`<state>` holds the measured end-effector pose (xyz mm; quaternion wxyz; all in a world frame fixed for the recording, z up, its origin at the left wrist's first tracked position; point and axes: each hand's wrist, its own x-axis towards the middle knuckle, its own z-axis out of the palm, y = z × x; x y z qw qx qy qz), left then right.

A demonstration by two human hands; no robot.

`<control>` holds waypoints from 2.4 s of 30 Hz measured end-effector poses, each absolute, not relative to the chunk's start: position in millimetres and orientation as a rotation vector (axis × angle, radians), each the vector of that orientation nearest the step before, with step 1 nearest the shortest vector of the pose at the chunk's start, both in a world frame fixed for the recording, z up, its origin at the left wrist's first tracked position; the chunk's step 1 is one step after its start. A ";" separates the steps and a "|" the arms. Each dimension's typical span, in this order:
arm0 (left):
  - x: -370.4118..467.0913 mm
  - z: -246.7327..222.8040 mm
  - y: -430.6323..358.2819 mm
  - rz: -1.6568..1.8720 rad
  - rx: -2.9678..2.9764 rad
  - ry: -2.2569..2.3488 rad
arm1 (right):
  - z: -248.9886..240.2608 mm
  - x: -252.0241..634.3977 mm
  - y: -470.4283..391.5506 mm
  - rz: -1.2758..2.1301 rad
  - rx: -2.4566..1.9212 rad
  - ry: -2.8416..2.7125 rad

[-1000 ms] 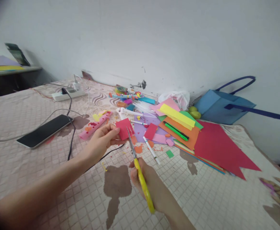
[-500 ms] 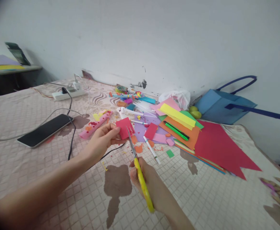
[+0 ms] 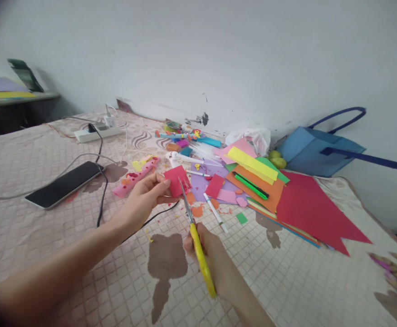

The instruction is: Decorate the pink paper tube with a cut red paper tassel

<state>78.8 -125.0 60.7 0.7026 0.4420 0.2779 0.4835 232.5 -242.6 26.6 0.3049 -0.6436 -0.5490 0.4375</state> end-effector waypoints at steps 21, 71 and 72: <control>79.7 59.1 -124.7 1.070 0.971 0.618 | 31.4 229.6 -244.2 1.038 -1.644 -1.584; 80.1 54.3 -121.5 1.037 1.006 0.664 | 16.2 232.7 -244.1 1.050 -1.624 -1.589; 80.0 54.4 -121.7 1.035 1.006 0.666 | 15.2 233.1 -244.0 1.050 -1.621 -1.585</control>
